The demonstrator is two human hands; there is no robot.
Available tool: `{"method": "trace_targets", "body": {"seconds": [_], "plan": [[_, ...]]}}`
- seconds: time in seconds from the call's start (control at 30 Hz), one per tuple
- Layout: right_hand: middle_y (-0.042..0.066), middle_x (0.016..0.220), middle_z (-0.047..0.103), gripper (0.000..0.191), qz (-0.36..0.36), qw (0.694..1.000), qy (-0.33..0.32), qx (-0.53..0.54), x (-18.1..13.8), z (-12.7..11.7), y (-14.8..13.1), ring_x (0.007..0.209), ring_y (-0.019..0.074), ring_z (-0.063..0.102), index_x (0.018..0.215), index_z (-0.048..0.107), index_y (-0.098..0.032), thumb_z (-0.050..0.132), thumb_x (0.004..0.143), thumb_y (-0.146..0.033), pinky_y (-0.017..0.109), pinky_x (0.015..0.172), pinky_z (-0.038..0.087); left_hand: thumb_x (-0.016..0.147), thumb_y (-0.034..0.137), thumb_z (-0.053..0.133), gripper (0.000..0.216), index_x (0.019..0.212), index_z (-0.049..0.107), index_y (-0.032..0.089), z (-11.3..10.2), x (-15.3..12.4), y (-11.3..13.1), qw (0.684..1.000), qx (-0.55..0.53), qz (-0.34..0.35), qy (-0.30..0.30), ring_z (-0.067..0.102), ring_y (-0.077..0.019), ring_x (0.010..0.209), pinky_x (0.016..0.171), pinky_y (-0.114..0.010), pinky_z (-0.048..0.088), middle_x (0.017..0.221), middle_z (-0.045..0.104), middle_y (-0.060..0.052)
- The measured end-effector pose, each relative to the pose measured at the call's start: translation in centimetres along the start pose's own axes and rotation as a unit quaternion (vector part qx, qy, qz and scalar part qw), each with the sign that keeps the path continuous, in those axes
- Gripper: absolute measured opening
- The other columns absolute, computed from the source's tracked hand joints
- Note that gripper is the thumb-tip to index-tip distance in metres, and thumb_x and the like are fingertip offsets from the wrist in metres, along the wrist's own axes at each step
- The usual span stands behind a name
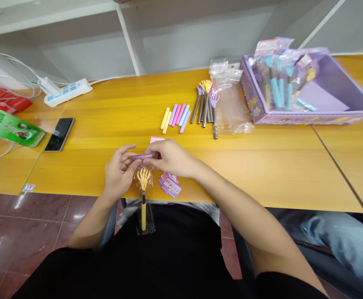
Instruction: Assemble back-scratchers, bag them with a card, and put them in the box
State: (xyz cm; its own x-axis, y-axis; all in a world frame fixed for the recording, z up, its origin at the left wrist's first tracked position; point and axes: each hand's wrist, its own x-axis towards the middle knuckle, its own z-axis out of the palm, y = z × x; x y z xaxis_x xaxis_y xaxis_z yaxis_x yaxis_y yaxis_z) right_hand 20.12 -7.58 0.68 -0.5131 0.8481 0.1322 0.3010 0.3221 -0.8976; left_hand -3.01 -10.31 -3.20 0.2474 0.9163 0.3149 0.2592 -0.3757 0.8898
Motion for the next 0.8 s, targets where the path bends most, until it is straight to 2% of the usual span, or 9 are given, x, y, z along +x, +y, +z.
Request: {"method": "trace_targets", "body": {"seconds": [0.1,0.2,0.37,0.43,0.5,0.57,0.7,0.73,0.8], "plan": [[-0.001,0.072,0.071,0.026,-0.007,1.000,-0.004,-0.011,-0.1,-0.3,0.1,0.064,0.0107,0.059,0.087,0.075,-0.017,0.072,0.100,-0.039,0.027,0.063,0.040,0.104,0.034,0.073,0.039,0.141,0.062,0.027,0.0,0.0,-0.1,1.000,-0.002,-0.014,-0.005,0.081,-0.0172,0.085,0.079,-0.030,0.067,0.105,0.080,-0.003],[0.000,0.074,0.072,0.023,0.000,1.000,-0.027,-0.006,-0.1,-0.5,0.5,0.065,0.0107,0.060,0.092,0.078,-0.017,0.074,0.098,-0.039,0.027,0.063,0.041,0.103,0.036,0.075,0.043,0.142,0.059,0.026,0.1,0.2,0.1,0.999,-0.018,-0.031,-0.023,0.082,-0.0182,0.086,0.079,-0.030,0.067,0.098,0.078,-0.002],[0.001,0.078,0.075,0.029,0.027,0.997,-0.001,0.075,0.0,-0.5,0.7,0.067,0.0130,0.067,0.102,0.078,-0.017,0.077,0.097,-0.045,0.028,0.066,0.051,0.100,0.039,0.077,0.066,0.155,0.043,0.027,0.0,0.3,0.9,0.996,-0.044,-0.038,-0.073,0.080,-0.0175,0.081,0.069,-0.029,0.066,0.127,0.076,-0.012],[0.002,0.081,0.076,0.035,0.030,0.992,0.017,0.123,0.1,-0.5,0.6,0.070,0.0144,0.070,0.109,0.076,-0.017,0.080,0.095,-0.049,0.030,0.069,0.056,0.099,0.037,0.079,0.070,0.157,0.041,0.028,-0.1,0.2,1.4,0.990,-0.051,-0.059,-0.116,0.078,-0.0170,0.071,0.061,-0.028,0.064,0.117,0.079,-0.011],[0.001,0.082,0.075,0.043,0.044,0.982,0.011,0.183,0.2,-0.6,0.5,0.071,0.0146,0.072,0.115,0.072,-0.017,0.084,0.092,-0.052,0.030,0.069,0.059,0.099,0.037,0.080,0.070,0.156,0.041,0.029,-0.3,0.1,1.7,0.984,-0.074,-0.086,-0.136,0.070,-0.0138,0.055,0.048,-0.024,0.058,0.098,0.079,-0.004],[0.000,0.087,0.075,0.048,0.064,0.970,-0.035,0.233,0.2,-0.6,0.4,0.069,0.0138,0.073,0.118,0.067,-0.018,0.085,0.091,-0.054,0.027,0.063,0.059,0.098,0.038,0.081,0.069,0.155,0.042,0.030,-0.5,0.2,1.7,0.983,-0.115,-0.097,-0.102,0.060,-0.0100,0.042,0.039,-0.022,0.051,0.087,0.076,0.001],[-0.001,0.086,0.075,0.043,0.079,0.945,-0.223,0.227,-0.1,-0.5,-0.2,0.063,0.0101,0.068,0.109,0.068,-0.018,0.085,0.091,-0.053,0.022,0.054,0.052,0.098,0.043,0.082,0.047,0.131,0.053,0.028,-0.8,0.7,1.1,0.983,-0.146,-0.068,0.089,0.056,-0.0077,0.039,0.035,-0.020,0.047,0.079,0.068,0.006],[-0.002,0.082,0.074,0.041,0.077,0.943,-0.249,0.205,-0.1,-0.3,-0.3,0.063,0.0096,0.067,0.105,0.069,-0.018,0.087,0.090,-0.052,0.021,0.054,0.050,0.098,0.043,0.082,0.043,0.126,0.054,0.027,-0.8,0.9,0.9,0.980,-0.146,-0.062,0.123,0.056,-0.0076,0.041,0.037,-0.020,0.048,0.078,0.067,0.007],[-0.005,0.075,0.070,0.039,0.063,0.951,-0.252,0.165,-0.2,0.0,-0.5,0.064,0.0091,0.064,0.099,0.069,-0.018,0.090,0.087,-0.049,0.020,0.055,0.046,0.097,0.043,0.084,0.043,0.123,0.055,0.027,-0.9,1.1,0.7,0.973,-0.162,-0.053,0.155,0.058,-0.0075,0.045,0.042,-0.020,0.052,0.081,0.067,0.006]]}}
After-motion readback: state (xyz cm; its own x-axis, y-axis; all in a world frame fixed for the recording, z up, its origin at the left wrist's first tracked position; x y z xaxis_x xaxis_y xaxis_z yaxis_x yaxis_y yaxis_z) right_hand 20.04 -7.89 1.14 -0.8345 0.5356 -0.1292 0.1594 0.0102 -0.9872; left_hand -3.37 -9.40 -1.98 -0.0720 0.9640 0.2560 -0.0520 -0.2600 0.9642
